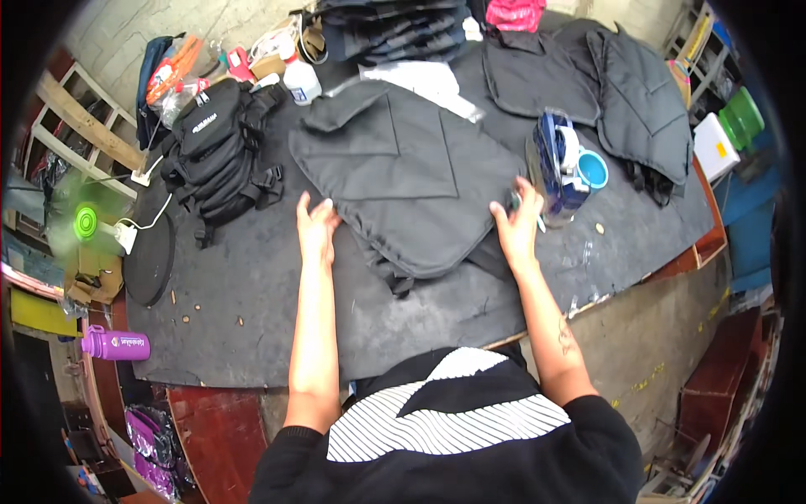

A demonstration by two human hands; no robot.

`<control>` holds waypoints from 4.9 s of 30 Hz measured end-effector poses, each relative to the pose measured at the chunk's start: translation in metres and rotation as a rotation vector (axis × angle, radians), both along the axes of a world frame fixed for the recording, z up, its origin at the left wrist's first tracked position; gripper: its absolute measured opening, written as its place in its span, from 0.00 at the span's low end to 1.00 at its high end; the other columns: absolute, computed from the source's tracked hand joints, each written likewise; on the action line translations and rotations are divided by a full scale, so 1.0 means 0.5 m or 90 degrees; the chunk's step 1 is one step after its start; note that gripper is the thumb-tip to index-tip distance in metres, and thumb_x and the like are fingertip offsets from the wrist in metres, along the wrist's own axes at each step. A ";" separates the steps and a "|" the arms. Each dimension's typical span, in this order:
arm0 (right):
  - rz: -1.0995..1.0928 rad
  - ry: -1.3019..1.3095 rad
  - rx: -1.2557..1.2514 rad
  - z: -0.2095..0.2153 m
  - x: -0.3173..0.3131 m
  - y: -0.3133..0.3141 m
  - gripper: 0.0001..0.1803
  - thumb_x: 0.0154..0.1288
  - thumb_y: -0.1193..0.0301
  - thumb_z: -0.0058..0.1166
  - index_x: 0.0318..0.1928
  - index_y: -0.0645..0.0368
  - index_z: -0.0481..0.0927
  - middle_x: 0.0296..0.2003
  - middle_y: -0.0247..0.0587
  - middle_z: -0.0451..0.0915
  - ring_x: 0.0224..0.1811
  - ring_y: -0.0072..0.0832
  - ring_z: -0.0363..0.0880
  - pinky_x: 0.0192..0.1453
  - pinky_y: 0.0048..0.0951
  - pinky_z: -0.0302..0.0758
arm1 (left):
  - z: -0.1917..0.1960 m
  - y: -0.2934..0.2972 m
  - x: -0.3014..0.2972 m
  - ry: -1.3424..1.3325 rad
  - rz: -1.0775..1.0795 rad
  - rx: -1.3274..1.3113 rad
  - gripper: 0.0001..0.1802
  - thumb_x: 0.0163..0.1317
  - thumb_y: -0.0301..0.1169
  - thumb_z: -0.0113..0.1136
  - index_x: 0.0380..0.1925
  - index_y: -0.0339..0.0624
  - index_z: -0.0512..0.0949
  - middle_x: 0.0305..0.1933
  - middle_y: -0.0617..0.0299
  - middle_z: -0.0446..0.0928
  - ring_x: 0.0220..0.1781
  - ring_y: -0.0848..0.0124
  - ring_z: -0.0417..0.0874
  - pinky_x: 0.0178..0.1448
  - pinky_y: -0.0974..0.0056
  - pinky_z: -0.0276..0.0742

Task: Inspecting and cleaning backpacks by trimming loose threads with scissors and singeing them with a lighter, then brushing off dust.

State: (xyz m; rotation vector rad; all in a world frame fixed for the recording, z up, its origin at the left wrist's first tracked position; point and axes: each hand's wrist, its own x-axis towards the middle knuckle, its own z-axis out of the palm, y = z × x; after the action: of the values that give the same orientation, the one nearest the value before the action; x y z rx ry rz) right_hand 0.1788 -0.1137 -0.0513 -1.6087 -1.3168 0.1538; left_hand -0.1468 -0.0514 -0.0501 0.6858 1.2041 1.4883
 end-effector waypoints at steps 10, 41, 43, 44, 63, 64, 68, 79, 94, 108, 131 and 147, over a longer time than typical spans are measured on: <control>0.392 -0.180 -0.077 0.083 -0.119 -0.074 0.36 0.40 0.73 0.70 0.54 0.58 0.71 0.56 0.48 0.71 0.52 0.39 0.73 0.57 0.36 0.69 | 0.063 0.017 0.023 0.025 -0.199 0.051 0.34 0.58 0.25 0.61 0.63 0.25 0.58 0.45 0.54 0.75 0.36 0.71 0.79 0.32 0.69 0.78; 0.221 -0.094 -0.541 0.340 0.056 -0.156 0.18 0.45 0.60 0.67 0.25 0.64 0.79 0.22 0.46 0.79 0.28 0.35 0.80 0.34 0.34 0.73 | 0.022 0.187 -0.086 0.632 0.003 0.187 0.20 0.56 0.25 0.60 0.51 0.38 0.74 0.48 0.51 0.78 0.49 0.65 0.79 0.53 0.65 0.74; 0.154 -0.053 -0.336 0.304 0.018 -0.105 0.18 0.50 0.62 0.63 0.32 0.66 0.78 0.26 0.47 0.80 0.30 0.35 0.80 0.36 0.32 0.72 | 0.047 0.242 -0.042 0.646 -0.029 0.283 0.21 0.55 0.24 0.58 0.52 0.39 0.73 0.52 0.53 0.76 0.55 0.63 0.78 0.55 0.63 0.73; 0.154 -0.095 -0.292 0.257 0.007 -0.070 0.20 0.52 0.63 0.63 0.40 0.64 0.77 0.35 0.50 0.81 0.36 0.40 0.80 0.41 0.33 0.73 | 0.075 0.261 -0.017 0.675 -0.052 0.323 0.23 0.55 0.23 0.57 0.53 0.40 0.72 0.53 0.52 0.75 0.58 0.61 0.75 0.60 0.60 0.69; 0.400 -0.052 -0.255 0.118 -0.155 -0.004 0.26 0.53 0.58 0.65 0.50 0.54 0.76 0.41 0.40 0.73 0.40 0.37 0.80 0.42 0.34 0.76 | 0.169 0.355 0.122 0.770 -0.178 0.472 0.12 0.49 0.22 0.58 0.37 0.40 0.79 0.33 0.53 0.73 0.38 0.53 0.78 0.42 0.53 0.72; 0.395 -0.050 -0.257 0.099 -0.155 0.007 0.26 0.53 0.58 0.65 0.50 0.54 0.76 0.41 0.40 0.73 0.40 0.37 0.80 0.42 0.34 0.76 | 0.173 0.340 0.118 0.905 -0.244 0.469 0.08 0.48 0.25 0.59 0.32 0.40 0.80 0.27 0.55 0.74 0.37 0.55 0.78 0.43 0.54 0.70; 0.408 -0.160 -0.225 0.061 -0.138 0.049 0.27 0.50 0.56 0.66 0.49 0.51 0.75 0.40 0.38 0.72 0.39 0.37 0.79 0.41 0.36 0.77 | 0.170 0.270 0.097 0.971 -0.221 0.489 0.10 0.50 0.34 0.62 0.17 0.39 0.81 0.16 0.58 0.74 0.31 0.60 0.74 0.47 0.58 0.62; 0.218 0.195 0.067 0.101 -0.049 0.252 0.32 0.52 0.66 0.66 0.56 0.58 0.67 0.50 0.34 0.73 0.44 0.23 0.71 0.42 0.26 0.70 | 0.226 0.075 0.142 0.725 -0.175 0.598 0.13 0.53 0.33 0.63 0.17 0.38 0.75 0.19 0.60 0.70 0.25 0.62 0.69 0.40 0.60 0.64; 0.436 0.312 0.008 0.224 -0.098 0.278 0.13 0.56 0.75 0.60 0.42 0.62 0.76 0.32 0.30 0.75 0.32 0.17 0.70 0.40 0.21 0.67 | 0.390 0.309 0.149 0.534 -0.639 0.242 0.12 0.49 0.32 0.69 0.26 0.32 0.83 0.23 0.63 0.79 0.27 0.79 0.75 0.35 0.71 0.70; 0.007 -0.227 0.131 0.306 -0.172 0.210 0.11 0.53 0.67 0.59 0.33 0.59 0.74 0.30 0.42 0.77 0.26 0.41 0.78 0.29 0.37 0.73 | 0.268 0.266 0.239 0.282 -0.226 0.373 0.05 0.52 0.23 0.66 0.24 0.34 0.79 0.24 0.69 0.75 0.26 0.83 0.72 0.31 0.77 0.66; 0.282 0.451 -0.005 0.227 -0.119 0.204 0.29 0.47 0.82 0.64 0.50 0.59 0.65 0.31 0.38 0.78 0.32 0.19 0.75 0.38 0.20 0.72 | 0.377 0.249 0.188 0.782 -0.549 0.486 0.14 0.50 0.36 0.63 0.32 0.36 0.83 0.33 0.53 0.82 0.37 0.66 0.81 0.43 0.64 0.73; 0.045 0.042 0.079 0.248 -0.165 0.168 0.08 0.61 0.69 0.55 0.36 0.60 0.77 0.34 0.42 0.74 0.35 0.35 0.77 0.40 0.32 0.72 | 0.289 0.286 0.223 0.417 -0.470 0.363 0.08 0.52 0.30 0.66 0.24 0.35 0.81 0.24 0.65 0.79 0.27 0.79 0.75 0.35 0.71 0.71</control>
State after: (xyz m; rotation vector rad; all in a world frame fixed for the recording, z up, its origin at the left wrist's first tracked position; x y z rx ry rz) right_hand 0.0963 -0.0297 0.0726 -1.4416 -1.3079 0.1635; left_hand -0.0353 0.0917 0.0944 1.8796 0.7972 0.9671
